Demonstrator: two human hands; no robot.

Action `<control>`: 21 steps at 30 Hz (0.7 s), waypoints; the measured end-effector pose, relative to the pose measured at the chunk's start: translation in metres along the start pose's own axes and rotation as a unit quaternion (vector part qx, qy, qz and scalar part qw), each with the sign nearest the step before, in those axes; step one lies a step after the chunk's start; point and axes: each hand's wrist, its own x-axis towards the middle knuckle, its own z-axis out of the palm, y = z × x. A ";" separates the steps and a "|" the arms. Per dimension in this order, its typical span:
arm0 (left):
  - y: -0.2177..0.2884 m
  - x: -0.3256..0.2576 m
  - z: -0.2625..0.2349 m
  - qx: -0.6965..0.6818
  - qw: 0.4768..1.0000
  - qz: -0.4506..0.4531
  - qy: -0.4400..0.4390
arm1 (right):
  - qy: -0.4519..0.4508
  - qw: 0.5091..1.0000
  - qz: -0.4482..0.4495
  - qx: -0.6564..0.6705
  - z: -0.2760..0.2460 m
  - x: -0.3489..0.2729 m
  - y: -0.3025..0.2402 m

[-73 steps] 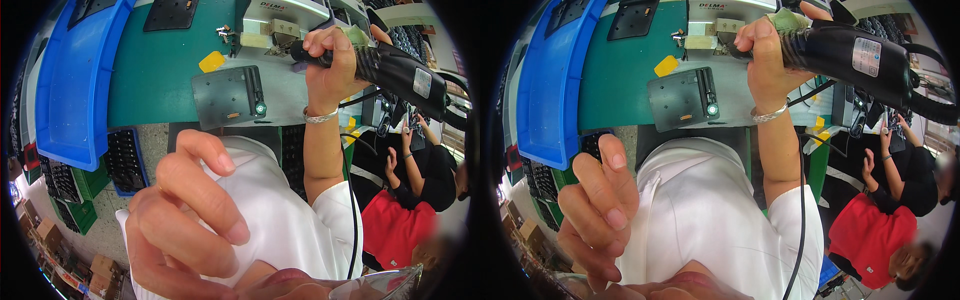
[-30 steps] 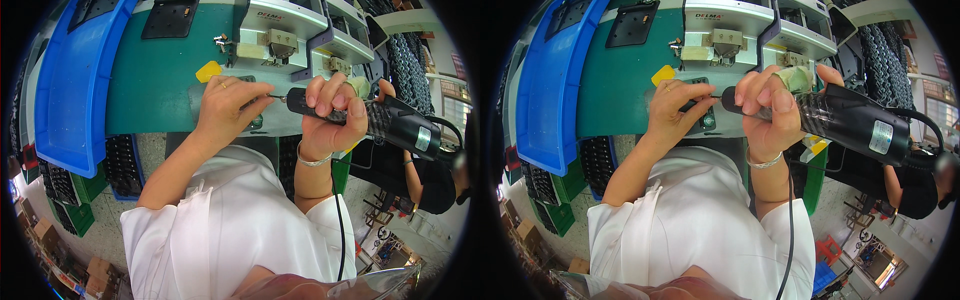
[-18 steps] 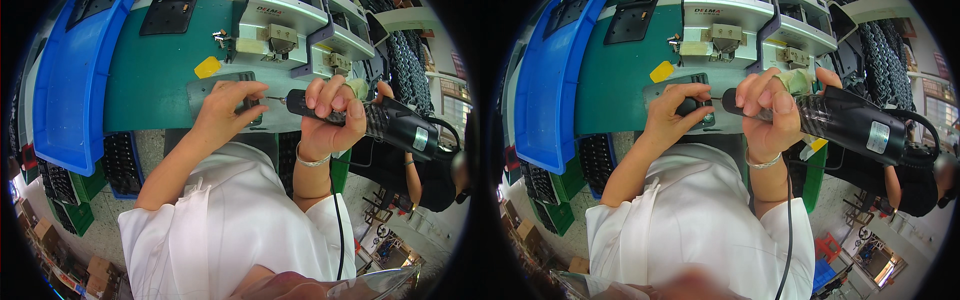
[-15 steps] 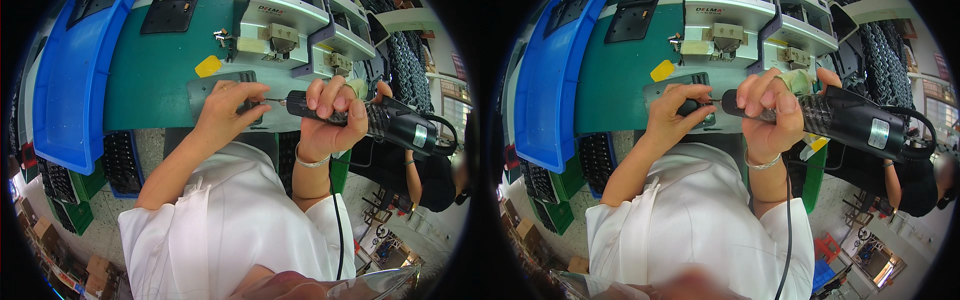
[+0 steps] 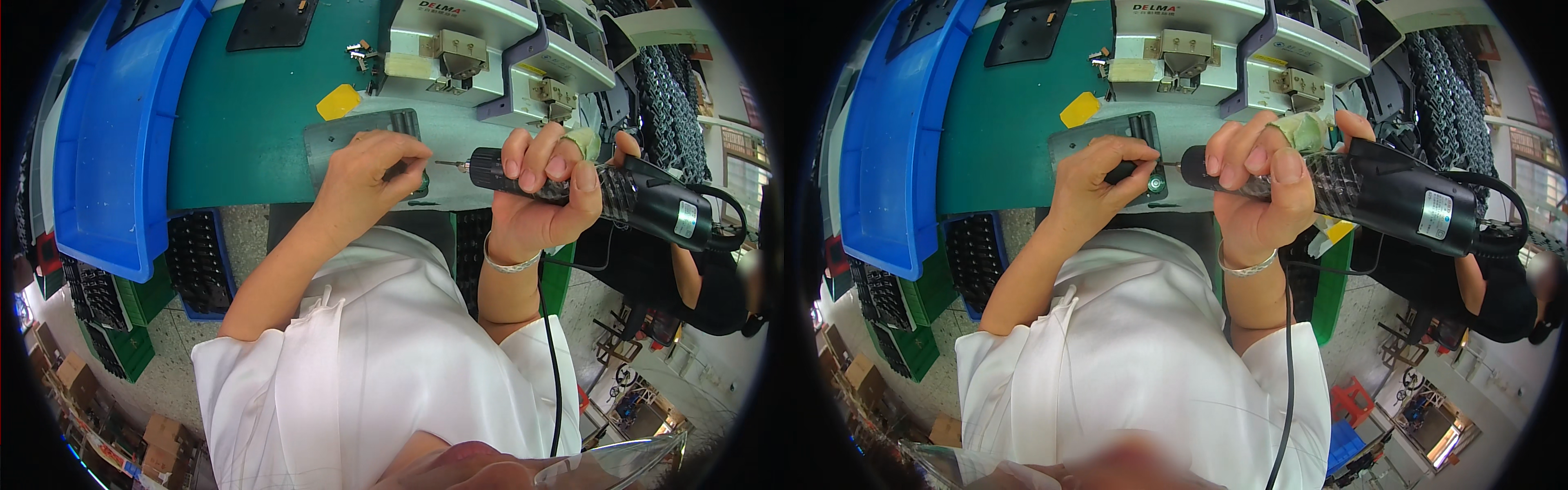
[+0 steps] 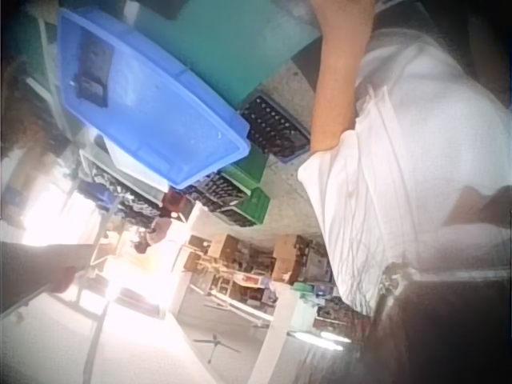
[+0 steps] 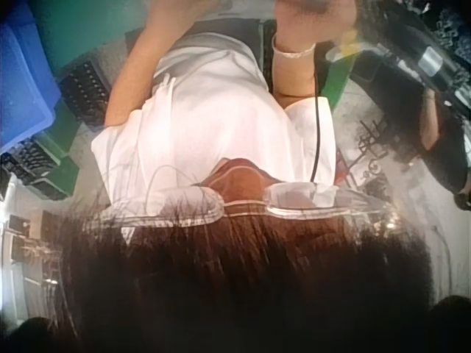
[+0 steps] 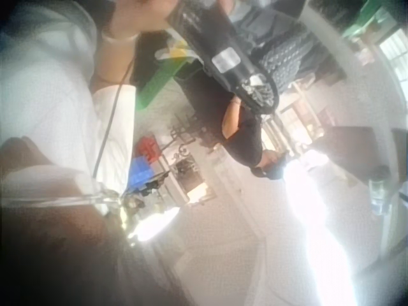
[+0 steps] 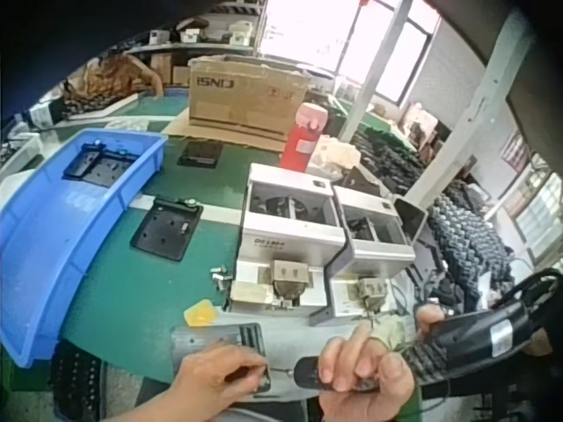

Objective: Assembling small electronic housing components using a precision electric screwdriver.

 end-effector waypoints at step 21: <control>0.001 -0.010 -0.006 -0.590 0.750 -0.298 -0.005 | -0.020 0.999 -0.022 0.025 0.011 -0.003 -0.015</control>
